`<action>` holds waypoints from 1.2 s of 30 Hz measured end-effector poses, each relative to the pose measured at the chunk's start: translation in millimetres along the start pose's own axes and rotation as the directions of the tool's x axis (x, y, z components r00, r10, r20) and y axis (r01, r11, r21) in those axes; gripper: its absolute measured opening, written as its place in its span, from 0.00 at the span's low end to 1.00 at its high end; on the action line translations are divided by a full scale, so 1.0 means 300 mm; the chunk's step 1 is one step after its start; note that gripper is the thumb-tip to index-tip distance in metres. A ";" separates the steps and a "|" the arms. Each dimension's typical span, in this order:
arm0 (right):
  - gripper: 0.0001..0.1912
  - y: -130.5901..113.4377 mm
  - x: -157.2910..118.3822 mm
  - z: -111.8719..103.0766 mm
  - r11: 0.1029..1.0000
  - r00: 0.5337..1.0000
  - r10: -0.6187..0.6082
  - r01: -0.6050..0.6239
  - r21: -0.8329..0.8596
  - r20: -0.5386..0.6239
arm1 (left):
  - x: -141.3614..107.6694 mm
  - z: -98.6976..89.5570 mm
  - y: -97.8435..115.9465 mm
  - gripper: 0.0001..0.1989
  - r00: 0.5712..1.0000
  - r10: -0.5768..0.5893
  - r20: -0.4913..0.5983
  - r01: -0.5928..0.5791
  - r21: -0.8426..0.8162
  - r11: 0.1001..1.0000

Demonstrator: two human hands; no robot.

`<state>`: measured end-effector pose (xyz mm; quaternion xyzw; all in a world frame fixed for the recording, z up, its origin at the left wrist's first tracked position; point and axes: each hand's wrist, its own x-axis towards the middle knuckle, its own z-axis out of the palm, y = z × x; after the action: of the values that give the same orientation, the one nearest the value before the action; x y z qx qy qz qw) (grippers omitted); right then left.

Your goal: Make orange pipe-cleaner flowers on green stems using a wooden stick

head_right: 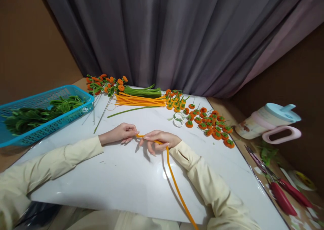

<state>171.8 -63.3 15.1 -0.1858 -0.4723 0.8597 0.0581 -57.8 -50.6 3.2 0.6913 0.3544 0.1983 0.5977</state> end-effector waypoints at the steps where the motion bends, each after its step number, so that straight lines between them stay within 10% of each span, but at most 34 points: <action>1: 0.16 -0.002 -0.003 -0.001 1.000 1.000 0.010 -0.010 0.002 0.006 | 0.000 -0.002 -0.001 0.16 1.000 -0.002 0.017 0.002 -0.009 1.000; 15: 0.12 0.010 -0.005 -0.015 0.999 0.995 -0.032 0.029 -0.029 -0.099 | -0.025 0.018 0.009 0.14 0.973 -0.018 0.228 0.088 -0.300 0.950; 36: 0.15 0.019 0.042 -0.007 0.989 0.961 -0.054 0.013 -0.149 -0.272 | -0.002 0.038 -0.010 0.20 0.999 0.033 -0.003 -0.032 -0.359 0.933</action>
<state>161.5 -61.1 6.1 -0.2992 -0.5241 0.7877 0.1239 -51.0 -58.6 -1.9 0.5768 0.2996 0.2683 0.7110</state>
